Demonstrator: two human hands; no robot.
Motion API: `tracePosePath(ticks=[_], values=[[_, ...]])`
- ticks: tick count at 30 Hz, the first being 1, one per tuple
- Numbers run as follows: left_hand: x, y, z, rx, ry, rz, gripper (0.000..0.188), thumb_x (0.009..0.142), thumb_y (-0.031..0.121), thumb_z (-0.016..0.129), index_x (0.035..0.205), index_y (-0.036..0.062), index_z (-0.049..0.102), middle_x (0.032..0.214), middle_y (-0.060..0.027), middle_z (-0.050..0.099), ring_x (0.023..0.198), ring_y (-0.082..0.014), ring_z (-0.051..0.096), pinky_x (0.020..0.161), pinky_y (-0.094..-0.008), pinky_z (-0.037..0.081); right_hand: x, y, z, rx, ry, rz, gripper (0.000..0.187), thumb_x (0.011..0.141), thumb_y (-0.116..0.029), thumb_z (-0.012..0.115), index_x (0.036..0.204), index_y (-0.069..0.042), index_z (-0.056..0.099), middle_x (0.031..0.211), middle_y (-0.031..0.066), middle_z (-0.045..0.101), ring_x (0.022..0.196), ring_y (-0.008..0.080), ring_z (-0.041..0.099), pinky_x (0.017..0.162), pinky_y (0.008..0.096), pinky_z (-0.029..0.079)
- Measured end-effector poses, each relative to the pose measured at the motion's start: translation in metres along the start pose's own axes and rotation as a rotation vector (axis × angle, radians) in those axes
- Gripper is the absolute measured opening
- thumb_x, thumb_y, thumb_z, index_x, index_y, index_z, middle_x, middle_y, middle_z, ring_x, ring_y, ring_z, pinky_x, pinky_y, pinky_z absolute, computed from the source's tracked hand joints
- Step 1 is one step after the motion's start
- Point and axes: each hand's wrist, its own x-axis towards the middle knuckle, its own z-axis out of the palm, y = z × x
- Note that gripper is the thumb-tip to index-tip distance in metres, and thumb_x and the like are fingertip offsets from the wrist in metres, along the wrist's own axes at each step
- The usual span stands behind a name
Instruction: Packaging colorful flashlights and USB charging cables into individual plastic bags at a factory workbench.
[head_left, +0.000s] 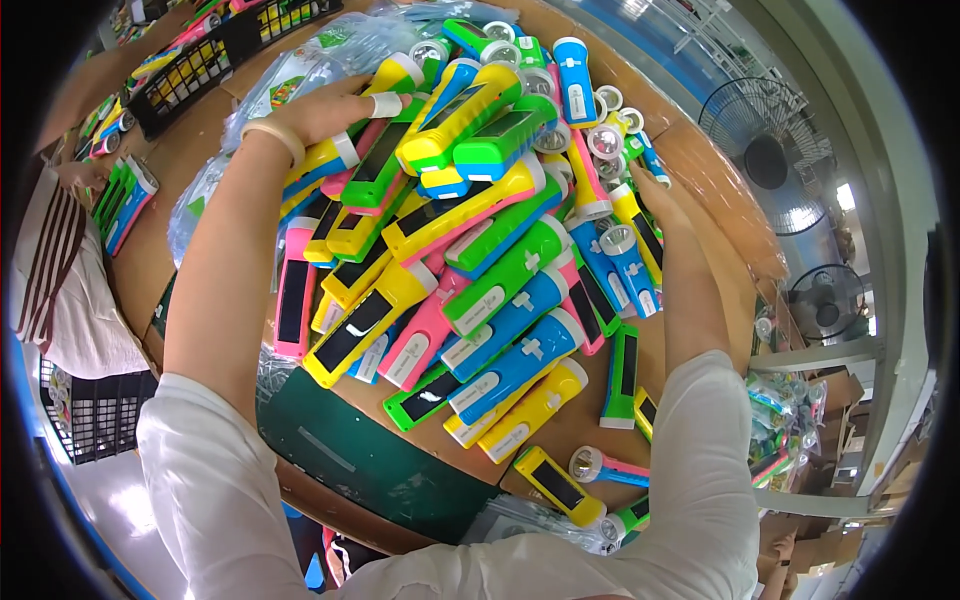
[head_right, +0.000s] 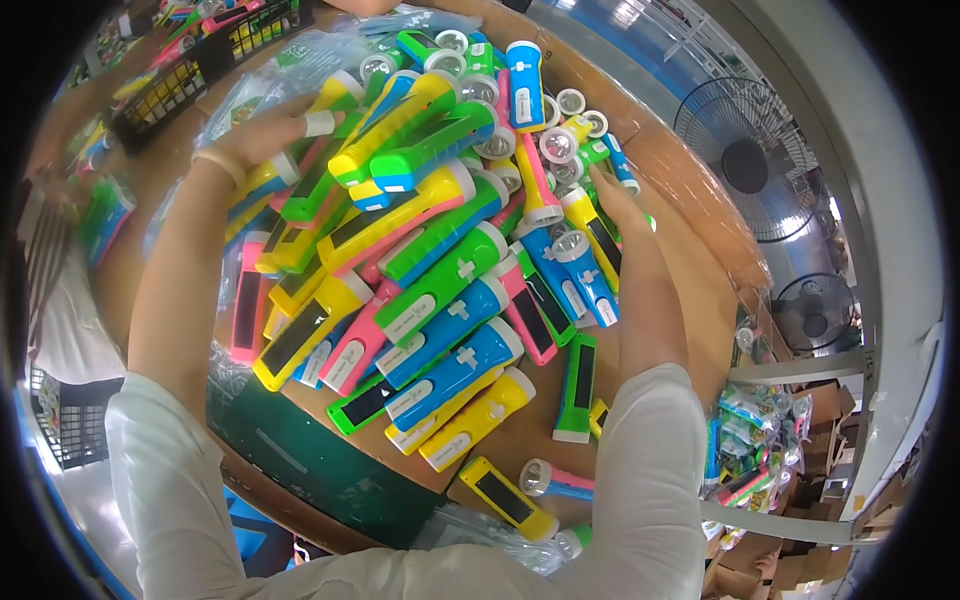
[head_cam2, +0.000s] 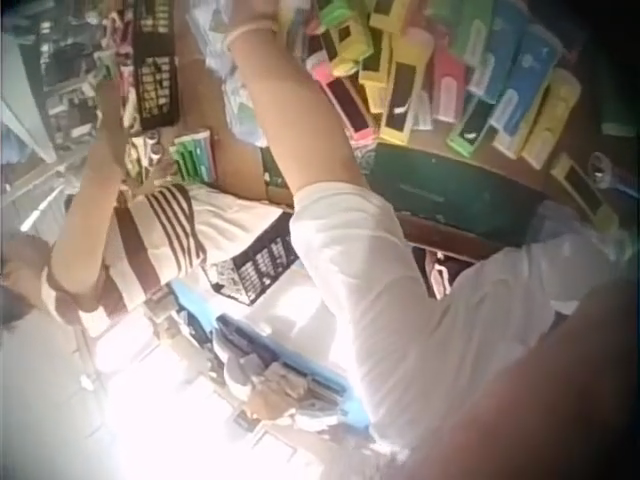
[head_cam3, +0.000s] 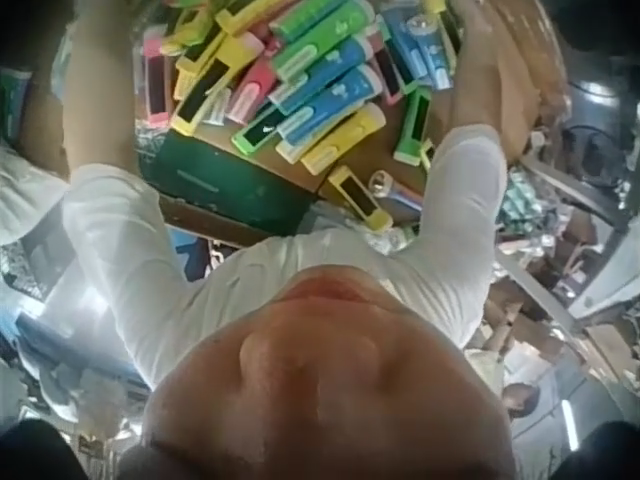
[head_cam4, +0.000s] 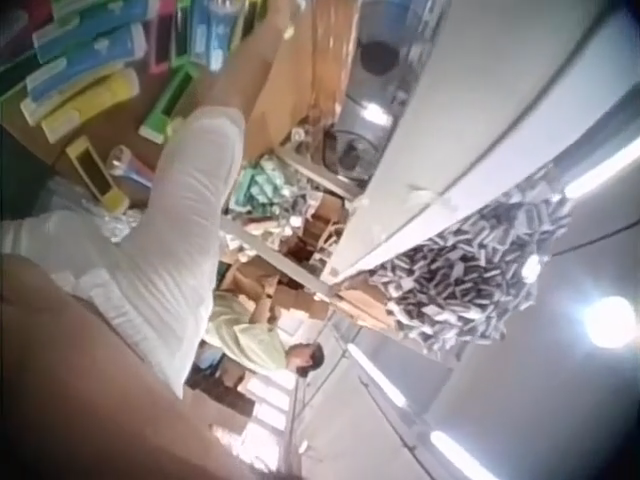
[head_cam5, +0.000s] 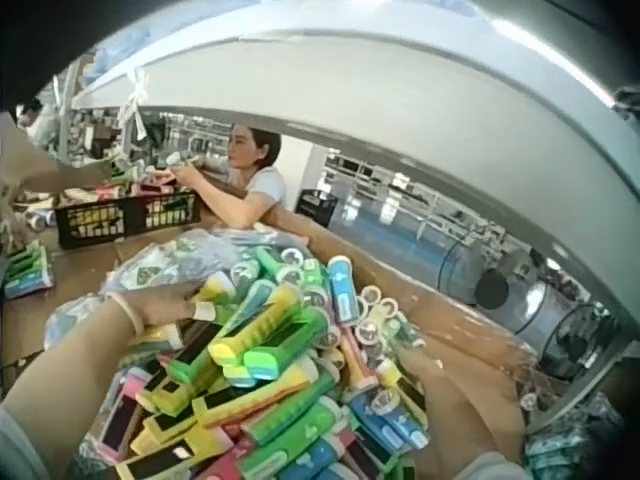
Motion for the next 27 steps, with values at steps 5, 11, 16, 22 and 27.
tracePosePath(ticks=[5,11,16,22,27], values=[[0.031,-0.013,0.02,-0.199,-0.088,0.013,0.071,0.086,0.043,0.074,0.145,0.0095,0.052,0.126,-0.0105,0.065,0.109,-0.0193,0.061,0.094,-0.0353,0.048,0.021,0.023,0.005,-0.038,0.064,-0.054,0.087,0.089,-0.059,0.059,0.157,-0.009,0.037,0.156,0.021,0.043,0.146,0.0363,0.039,0.119,0.0423,0.029],[0.05,-0.035,0.027,-0.076,-0.049,0.051,0.064,0.086,0.037,0.073,0.14,0.0084,0.056,0.115,-0.0072,0.067,0.101,-0.015,0.059,0.089,-0.0326,0.048,0.047,0.03,0.02,-0.076,0.091,-0.082,0.087,0.084,-0.051,0.066,0.157,-0.012,0.037,0.151,0.0244,0.049,0.14,0.0369,0.047,0.116,0.0406,0.034],[0.058,-0.041,0.042,-0.233,-0.103,0.03,0.063,0.087,0.034,0.072,0.143,0.0091,0.054,0.122,-0.0062,0.066,0.107,-0.0174,0.06,0.094,-0.0345,0.048,0.06,0.055,0.031,-0.162,0.118,-0.141,0.081,0.086,-0.047,0.069,0.153,-0.011,0.041,0.144,0.0252,0.055,0.136,0.0377,0.05,0.115,0.0424,0.037],[0.068,-0.028,0.068,-0.44,-0.145,0.076,0.064,0.084,0.041,0.078,0.137,0.0105,0.059,0.114,-0.008,0.067,0.102,-0.0188,0.061,0.094,-0.0328,0.046,0.072,0.106,0.03,-0.048,0.05,-0.212,0.07,0.088,-0.035,0.073,0.149,-0.013,0.044,0.128,0.0217,0.065,0.121,0.0373,0.061,0.107,0.0511,0.042],[0.074,-0.039,0.083,-0.413,-0.182,0.028,0.069,0.082,0.043,0.081,0.139,0.0122,0.058,0.12,-0.007,0.066,0.109,-0.0198,0.06,0.097,-0.0341,0.045,0.049,0.122,0.041,0.009,-0.053,-0.202,0.07,0.089,-0.034,0.074,0.15,-0.023,0.041,0.13,0.0125,0.066,0.126,0.0348,0.059,0.102,0.077,0.026]])
